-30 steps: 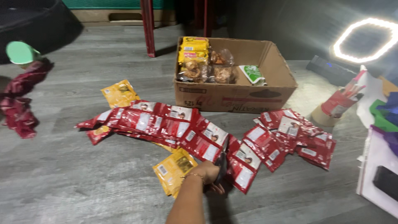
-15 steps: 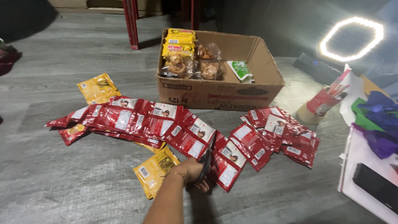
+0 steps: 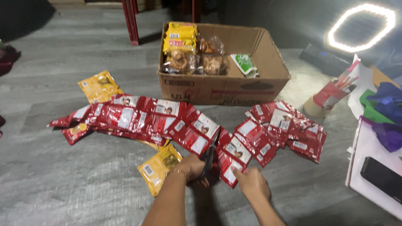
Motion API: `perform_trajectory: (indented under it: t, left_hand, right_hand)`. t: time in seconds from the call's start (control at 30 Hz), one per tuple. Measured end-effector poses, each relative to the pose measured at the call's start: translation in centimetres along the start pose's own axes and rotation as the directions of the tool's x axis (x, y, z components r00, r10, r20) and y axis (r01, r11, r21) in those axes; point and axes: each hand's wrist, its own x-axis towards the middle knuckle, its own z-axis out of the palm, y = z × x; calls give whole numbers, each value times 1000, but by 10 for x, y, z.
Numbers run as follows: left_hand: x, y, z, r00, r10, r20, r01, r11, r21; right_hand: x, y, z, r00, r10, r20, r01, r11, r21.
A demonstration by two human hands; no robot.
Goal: The person uses scissors to cut open multiple red and yellow sachets laid out on the floor. They pick up each sachet, cut the top, and place it aside, repeating the process for many items.
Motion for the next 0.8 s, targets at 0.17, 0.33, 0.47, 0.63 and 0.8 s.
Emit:
perform_trajectory:
  t: [0.17, 0.33, 0.47, 0.63, 0.8]
  left_hand:
    - [-7, 10, -7, 998, -48, -27, 50, 994, 94]
    - [0, 6, -12, 1000, 12, -29, -9, 995, 101]
    - [2, -7, -5, 998, 67, 2, -67, 995, -77]
    - [-16, -21, -8, 996, 86, 4, -79, 934, -350]
    - [-37, -31, -15, 996, 84, -32, -90, 911, -403]
  right_hand:
    - [-4, -17, 4, 981, 177, -74, -181, 982, -46]
    - [-2, -14, 5, 985, 149, -83, -150, 989, -7]
    - [14, 5, 13, 986, 113, -126, -107, 993, 50]
    - [40, 23, 15, 999, -40, 2, 36, 917, 397]
    - [65, 7, -2, 958, -286, -21, 219, 680, 700]
